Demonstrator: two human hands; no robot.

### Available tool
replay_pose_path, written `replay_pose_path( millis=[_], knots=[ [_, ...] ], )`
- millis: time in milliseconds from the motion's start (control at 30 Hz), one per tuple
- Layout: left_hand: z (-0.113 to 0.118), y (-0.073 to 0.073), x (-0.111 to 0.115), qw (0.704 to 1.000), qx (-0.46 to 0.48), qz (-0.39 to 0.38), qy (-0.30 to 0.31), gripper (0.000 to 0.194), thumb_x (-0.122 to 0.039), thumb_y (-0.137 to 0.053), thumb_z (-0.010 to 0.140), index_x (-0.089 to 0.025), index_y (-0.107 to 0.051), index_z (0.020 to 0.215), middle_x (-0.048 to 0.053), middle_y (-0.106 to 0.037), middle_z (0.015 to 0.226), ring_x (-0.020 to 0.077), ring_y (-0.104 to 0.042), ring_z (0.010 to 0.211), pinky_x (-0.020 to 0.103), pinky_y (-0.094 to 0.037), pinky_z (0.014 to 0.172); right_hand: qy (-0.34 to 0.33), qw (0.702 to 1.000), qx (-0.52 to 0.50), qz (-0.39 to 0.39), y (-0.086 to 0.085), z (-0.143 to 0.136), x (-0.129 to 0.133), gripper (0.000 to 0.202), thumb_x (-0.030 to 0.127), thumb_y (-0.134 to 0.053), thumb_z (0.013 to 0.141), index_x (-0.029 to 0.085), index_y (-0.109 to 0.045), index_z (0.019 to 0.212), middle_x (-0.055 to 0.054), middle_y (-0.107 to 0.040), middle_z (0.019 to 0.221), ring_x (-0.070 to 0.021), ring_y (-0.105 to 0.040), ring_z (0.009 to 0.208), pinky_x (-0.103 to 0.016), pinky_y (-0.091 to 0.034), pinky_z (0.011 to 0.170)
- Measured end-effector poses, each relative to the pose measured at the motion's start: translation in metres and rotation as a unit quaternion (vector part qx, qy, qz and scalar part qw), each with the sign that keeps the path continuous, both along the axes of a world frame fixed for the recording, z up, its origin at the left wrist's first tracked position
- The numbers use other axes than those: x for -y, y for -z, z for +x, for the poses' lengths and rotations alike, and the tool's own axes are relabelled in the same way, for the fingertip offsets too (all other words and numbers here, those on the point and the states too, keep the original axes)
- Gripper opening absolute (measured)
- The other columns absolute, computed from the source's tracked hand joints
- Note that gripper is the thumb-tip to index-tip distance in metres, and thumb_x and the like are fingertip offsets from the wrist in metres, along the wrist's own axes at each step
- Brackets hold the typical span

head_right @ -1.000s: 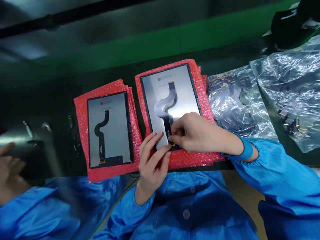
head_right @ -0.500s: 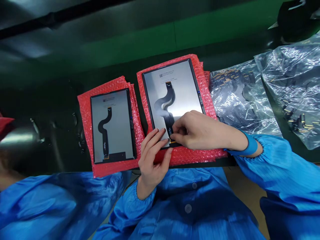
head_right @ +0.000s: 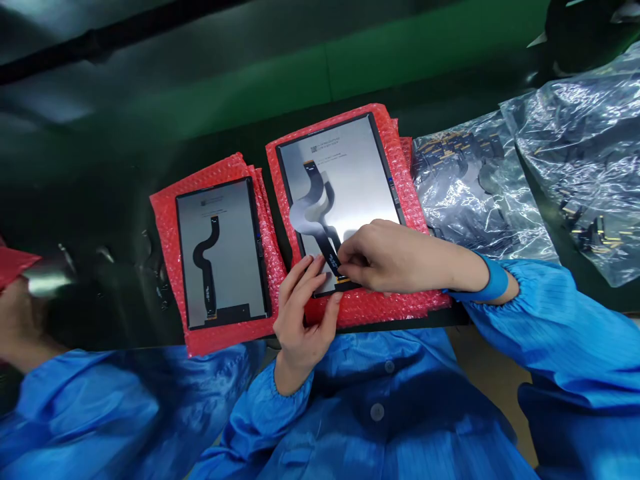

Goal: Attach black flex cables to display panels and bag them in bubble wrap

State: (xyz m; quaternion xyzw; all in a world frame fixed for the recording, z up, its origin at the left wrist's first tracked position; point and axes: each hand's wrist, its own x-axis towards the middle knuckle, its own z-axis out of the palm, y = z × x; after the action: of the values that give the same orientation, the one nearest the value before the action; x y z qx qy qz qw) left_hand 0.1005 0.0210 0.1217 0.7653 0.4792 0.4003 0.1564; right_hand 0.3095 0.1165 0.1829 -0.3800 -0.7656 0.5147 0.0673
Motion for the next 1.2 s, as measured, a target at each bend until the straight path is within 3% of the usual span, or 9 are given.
replay_pose_path(
  millis=[567,667,867,1033,1200],
  knots=[
    [0.001,0.001,-0.001,1.000,-0.019,0.015,0.009,0.031,-0.013,-0.068,0.097,-0.016,-0.062,0.127,0.015,-0.072,0.136,0.0280,-0.062,0.137,0.052,-0.061,0.108,-0.004,0.996,0.069,0.057,-0.001,-0.001,0.005,0.022,0.024,-0.054,0.099,0.018,-0.071,0.087,0.000,-0.061,0.064,-0.0141,-0.045,0.055,-0.031,-0.028,0.060],
    [-0.005,0.002,0.000,0.998,-0.049,0.029,0.041,0.037,-0.009,-0.065,0.097,-0.016,-0.061,0.133,0.018,-0.065,0.145,0.0312,-0.054,0.146,0.055,-0.058,0.112,0.000,0.996,0.067,0.050,-0.002,-0.001,0.005,0.022,0.023,-0.055,0.098,0.018,-0.071,0.084,0.000,-0.059,0.063,-0.0138,-0.044,0.054,-0.031,-0.027,0.060],
    [-0.028,-0.006,-0.007,0.974,-0.155,0.027,0.165,0.051,-0.007,-0.054,0.099,-0.018,-0.053,0.148,0.018,-0.037,0.169,0.0358,-0.033,0.159,0.057,-0.051,0.119,0.014,0.998,0.043,0.042,0.002,-0.001,0.006,0.024,0.022,-0.056,0.098,0.019,-0.067,0.076,0.001,-0.058,0.061,-0.0124,-0.042,0.053,-0.032,-0.025,0.060],
    [-0.036,-0.011,-0.012,0.958,-0.206,0.034,0.194,0.053,-0.005,-0.049,0.097,-0.012,-0.053,0.150,0.021,-0.041,0.166,0.0353,-0.030,0.160,0.053,-0.049,0.122,0.018,0.999,0.031,0.042,0.003,-0.001,0.005,0.026,0.022,-0.057,0.098,0.018,-0.065,0.073,0.001,-0.058,0.061,-0.0112,-0.041,0.053,-0.031,-0.025,0.059],
    [-0.035,-0.013,-0.011,0.958,-0.201,0.014,0.204,0.057,-0.009,-0.046,0.096,-0.007,-0.049,0.153,0.023,-0.034,0.169,0.0377,-0.025,0.161,0.058,-0.045,0.123,0.018,0.998,0.036,0.043,0.002,-0.002,0.005,0.027,0.022,-0.057,0.097,0.018,-0.064,0.072,0.002,-0.056,0.060,-0.0107,-0.040,0.053,-0.030,-0.027,0.059]
  ],
)
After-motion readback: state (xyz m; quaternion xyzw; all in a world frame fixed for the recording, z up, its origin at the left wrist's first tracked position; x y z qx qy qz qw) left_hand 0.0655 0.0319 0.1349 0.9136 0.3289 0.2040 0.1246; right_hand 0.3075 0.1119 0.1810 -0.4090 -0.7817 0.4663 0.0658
